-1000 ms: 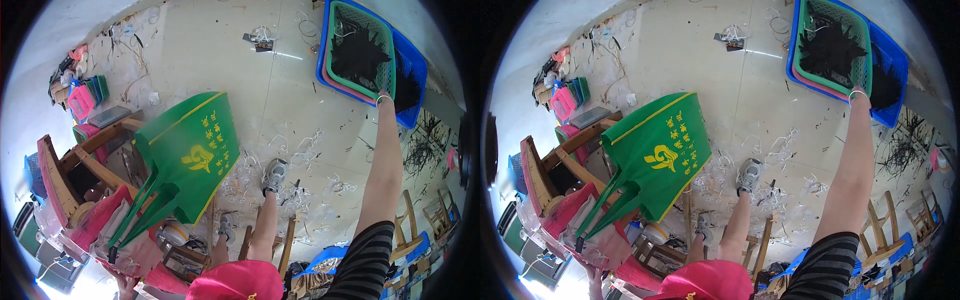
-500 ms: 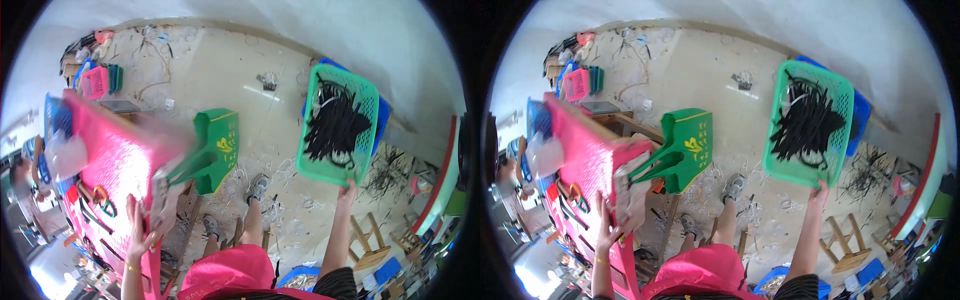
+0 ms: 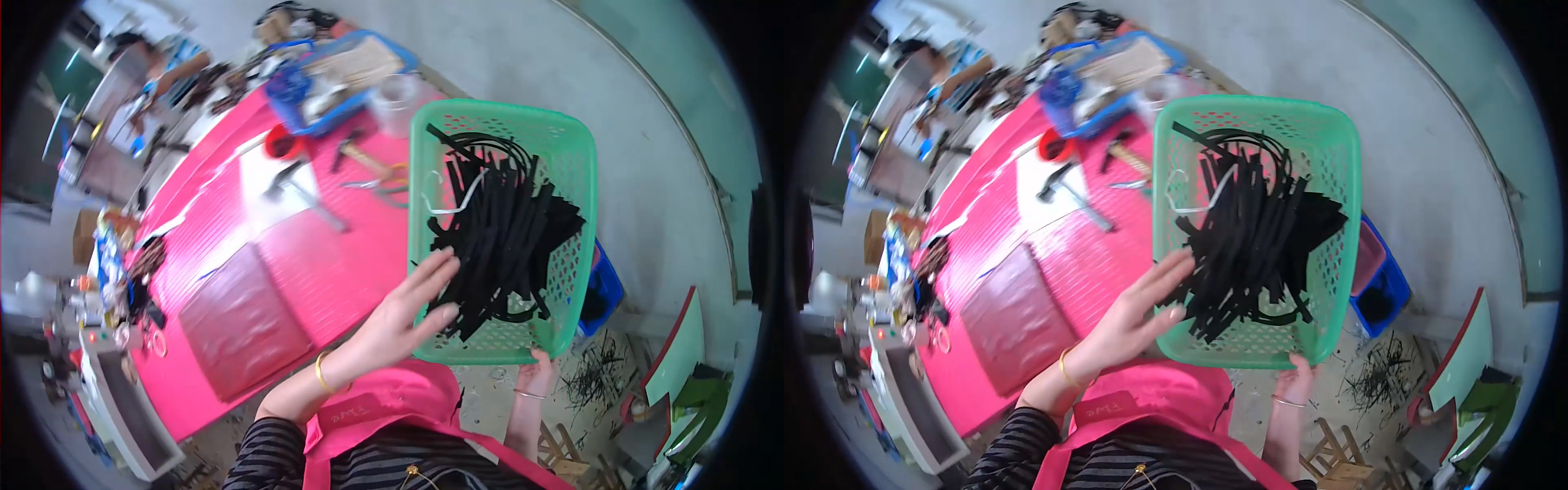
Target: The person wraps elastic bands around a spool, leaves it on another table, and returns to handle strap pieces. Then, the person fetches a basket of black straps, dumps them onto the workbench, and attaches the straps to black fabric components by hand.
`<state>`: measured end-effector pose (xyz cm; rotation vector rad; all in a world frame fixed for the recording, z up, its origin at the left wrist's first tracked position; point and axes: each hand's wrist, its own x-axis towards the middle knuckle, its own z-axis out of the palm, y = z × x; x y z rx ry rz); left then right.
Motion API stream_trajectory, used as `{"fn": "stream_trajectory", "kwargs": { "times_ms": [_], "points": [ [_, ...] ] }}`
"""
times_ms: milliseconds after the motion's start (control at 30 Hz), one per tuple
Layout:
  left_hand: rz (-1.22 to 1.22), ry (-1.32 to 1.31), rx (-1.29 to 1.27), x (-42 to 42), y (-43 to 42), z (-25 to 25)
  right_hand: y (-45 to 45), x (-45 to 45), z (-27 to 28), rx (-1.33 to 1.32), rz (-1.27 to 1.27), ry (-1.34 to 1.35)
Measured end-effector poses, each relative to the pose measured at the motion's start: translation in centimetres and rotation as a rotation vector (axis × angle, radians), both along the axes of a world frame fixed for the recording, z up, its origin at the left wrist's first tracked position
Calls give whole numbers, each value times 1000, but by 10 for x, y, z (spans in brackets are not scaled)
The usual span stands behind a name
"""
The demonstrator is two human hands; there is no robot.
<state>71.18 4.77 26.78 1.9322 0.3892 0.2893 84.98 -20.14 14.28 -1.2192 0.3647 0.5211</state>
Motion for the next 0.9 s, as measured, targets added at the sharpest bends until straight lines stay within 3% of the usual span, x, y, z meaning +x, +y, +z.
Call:
{"fn": "stream_trajectory", "kwargs": {
  "times_ms": [133, 200, 267, 333, 433, 467, 567, 667, 700, 833, 900],
  "points": [
    [363, 118, 13, -139, 25, 1, 66, -139, 22, 154, 234, 126],
    [468, 270, 95, -197, 47, -21, 92, -199, 15, 141, 350, 203],
    [661, 433, 111, -247, 63, -40, 118, -252, -5, 65, 497, 112],
    [801, 488, 62, -297, 77, -68, 150, -303, 9, 58, 556, 144],
    [989, 317, 94, -365, 94, -101, 179, -346, -21, 56, 719, 88],
    [1009, 143, 48, -388, 99, -121, 188, -352, -28, 47, 768, 68],
    [1172, -124, -694, -427, 95, -121, 211, -351, -54, 10, 897, -35],
    [1385, -131, -813, -441, 84, -148, 229, -333, -57, -34, 1040, 262],
    [1429, -166, -763, -442, 81, -160, 231, -324, -57, -72, 1184, 226],
    [1538, -119, -726, -428, 78, -145, 244, -301, -47, -245, 1181, -891],
    [1539, -106, -769, -433, 73, -163, 279, -305, 29, -214, 1091, -1237]
  ]
}}
